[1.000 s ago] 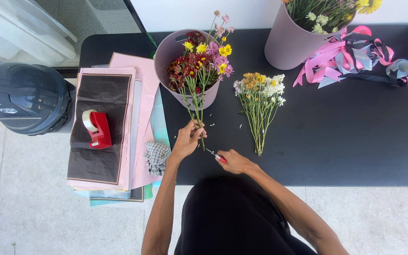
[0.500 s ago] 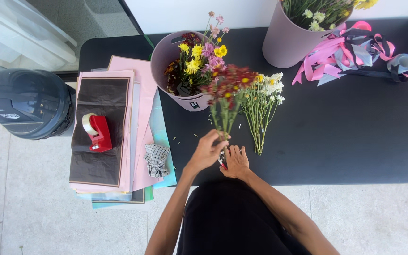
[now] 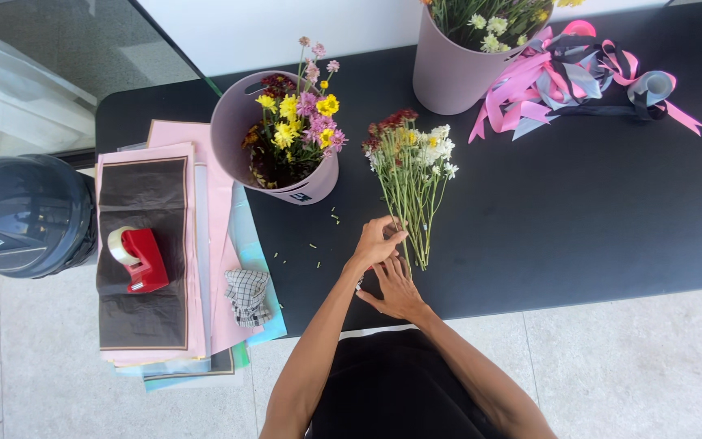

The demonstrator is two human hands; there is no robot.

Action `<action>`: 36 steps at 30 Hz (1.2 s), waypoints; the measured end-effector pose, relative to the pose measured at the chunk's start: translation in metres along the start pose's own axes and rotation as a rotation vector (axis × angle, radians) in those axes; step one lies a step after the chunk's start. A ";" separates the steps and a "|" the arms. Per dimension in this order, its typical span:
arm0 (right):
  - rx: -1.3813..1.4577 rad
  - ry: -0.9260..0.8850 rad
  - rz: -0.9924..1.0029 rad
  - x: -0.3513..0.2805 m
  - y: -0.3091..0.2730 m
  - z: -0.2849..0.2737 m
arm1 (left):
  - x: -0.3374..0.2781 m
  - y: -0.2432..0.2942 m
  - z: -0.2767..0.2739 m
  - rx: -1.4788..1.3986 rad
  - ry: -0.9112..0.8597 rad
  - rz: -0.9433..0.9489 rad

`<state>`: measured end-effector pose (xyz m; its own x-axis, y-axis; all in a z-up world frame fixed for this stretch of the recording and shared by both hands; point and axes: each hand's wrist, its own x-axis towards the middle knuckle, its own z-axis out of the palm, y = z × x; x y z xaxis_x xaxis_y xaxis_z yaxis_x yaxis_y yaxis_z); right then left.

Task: The person selects stems of flowers from a bucket, wipes each stem with a cloth, and trims the bottom with shears before placing them into a growing bundle on the table.

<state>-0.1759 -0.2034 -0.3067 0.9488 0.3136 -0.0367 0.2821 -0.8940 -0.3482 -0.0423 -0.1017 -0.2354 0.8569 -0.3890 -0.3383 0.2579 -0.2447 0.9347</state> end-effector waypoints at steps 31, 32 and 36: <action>0.767 0.024 0.670 -0.003 0.122 -0.029 | 0.053 -0.089 0.083 0.009 0.286 -0.127; 0.757 0.043 0.689 -0.002 0.120 -0.031 | 0.049 -0.092 0.084 -0.014 0.274 -0.118; 0.646 0.031 0.660 0.002 0.126 -0.025 | 0.032 -0.100 0.089 -0.049 0.251 -0.139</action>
<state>-0.1350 -0.3235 -0.3271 0.8952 -0.2129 -0.3916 -0.4423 -0.5331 -0.7213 -0.0804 -0.1685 -0.3493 0.8940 -0.1208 -0.4315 0.3967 -0.2347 0.8875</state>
